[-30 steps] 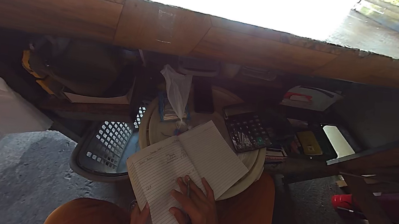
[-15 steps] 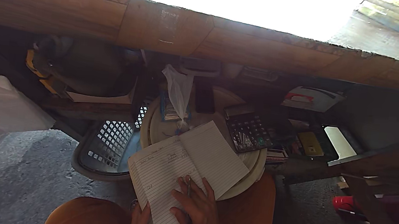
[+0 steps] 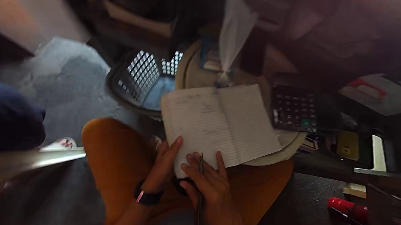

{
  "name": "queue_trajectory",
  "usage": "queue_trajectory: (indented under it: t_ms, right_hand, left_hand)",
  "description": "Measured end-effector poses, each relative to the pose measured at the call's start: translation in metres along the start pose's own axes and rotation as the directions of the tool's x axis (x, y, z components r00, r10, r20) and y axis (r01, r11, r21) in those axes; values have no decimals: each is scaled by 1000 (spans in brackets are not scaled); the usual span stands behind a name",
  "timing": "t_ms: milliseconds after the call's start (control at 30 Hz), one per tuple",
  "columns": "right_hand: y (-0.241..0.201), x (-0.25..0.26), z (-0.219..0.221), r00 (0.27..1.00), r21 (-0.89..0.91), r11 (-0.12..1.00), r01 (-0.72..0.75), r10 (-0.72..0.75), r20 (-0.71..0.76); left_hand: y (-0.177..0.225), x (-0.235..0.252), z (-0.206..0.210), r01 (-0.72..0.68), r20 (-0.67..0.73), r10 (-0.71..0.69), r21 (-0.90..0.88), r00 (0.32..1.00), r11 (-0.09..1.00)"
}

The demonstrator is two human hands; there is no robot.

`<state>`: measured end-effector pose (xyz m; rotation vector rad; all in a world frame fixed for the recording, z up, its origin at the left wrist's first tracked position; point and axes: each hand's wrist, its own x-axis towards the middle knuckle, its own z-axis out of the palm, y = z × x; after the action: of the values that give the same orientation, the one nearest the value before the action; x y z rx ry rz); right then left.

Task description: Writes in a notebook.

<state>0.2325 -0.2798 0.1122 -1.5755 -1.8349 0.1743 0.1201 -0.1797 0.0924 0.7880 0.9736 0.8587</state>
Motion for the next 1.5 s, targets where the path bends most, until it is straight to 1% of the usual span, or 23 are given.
queue_trajectory:
  t_ms: [67, 133, 200, 233, 267, 333, 367, 400, 467, 533, 600, 667, 700, 767, 867, 1000, 1100, 1167, 1267, 1500]
  right_hand:
    - [-5, -4, -3, 998, 61, 998, 26, -29, 58]
    - [-6, -4, -13, 995, 180, 983, 28, -45, 89]
    - [-1, 3, -31, 998, 304, 953, -9, -11, 62]
    - [4, 9, -42, 999, 358, 933, -34, 29, 19]
    - [9, 18, -54, 995, 403, 913, -55, 84, -55]
    - [20, 42, -78, 959, 456, 888, -63, 180, -218]
    - [26, 54, -90, 938, 488, 871, -62, 217, -268]
    - [31, 65, -99, 923, 534, 844, -59, 250, -292]
    - [34, 83, -104, 908, 651, 758, -43, 301, -291]
    - [31, 93, -95, 893, 750, 656, -80, 382, -239]
    - [28, 99, -81, 855, 821, 553, -140, 486, -182]
    - [29, 102, -74, 809, 867, 484, -116, 552, -199]
    - [31, 102, -74, 788, 875, 476, -87, 570, -231]
    - [37, 101, -80, 752, 865, 500, -35, 583, -307]
    - [47, 93, -90, 733, 831, 556, -11, 570, -371]
    - [54, 80, -93, 737, 802, 596, -37, 559, -381]
    - [51, 76, -84, 688, 819, 568, -82, 627, -366]
    - [49, 74, -77, 671, 832, 542, -118, 661, -335]
    - [46, 71, -65, 682, 846, 512, -151, 673, -286]
    - [38, 73, -44, 764, 853, 496, -159, 609, -211]
  left_hand:
    - [4, 0, 0, 41, -1, -41, 38, 999, 998]
    - [1, 0, -4, 51, 37, -53, 49, 998, 998]
    - [-4, 2, -8, 43, 77, -44, 23, 996, 999]
    - [-6, 2, -9, 42, 84, -43, 3, 996, 999]
    - [-7, 3, -8, 45, 83, -44, -13, 996, 999]
    - [-9, 3, -7, 33, 77, -31, -26, 997, 999]
    - [-10, 2, -5, 22, 67, -21, -25, 998, 999]
    - [-10, 1, -3, 12, 58, -11, -27, 998, 1000]
    - [-11, -2, 2, -5, 47, 6, -16, 999, 1000]
    - [-15, -4, 4, -32, 59, 33, -17, 998, 999]
    - [-17, -5, 3, -50, 75, 51, -16, 996, 999]
    - [-18, -4, 1, -48, 89, 49, -12, 995, 999]
    - [-18, -4, 0, -46, 89, 47, -9, 995, 999]
    - [-17, -4, -1, -40, 81, 40, -4, 996, 999]
    - [-17, -3, 0, -48, 55, 48, 11, 997, 999]
    - [-21, -3, 3, -75, 11, 75, 14, 997, 997]
    - [-22, -2, 3, -94, -3, 94, 30, 996, 995]
    - [-22, -2, 2, -86, 4, 86, 44, 996, 995]
    - [-21, -2, 0, -73, 16, 72, 55, 997, 996]
    - [-22, 1, -9, -77, 98, 70, 67, 993, 995]
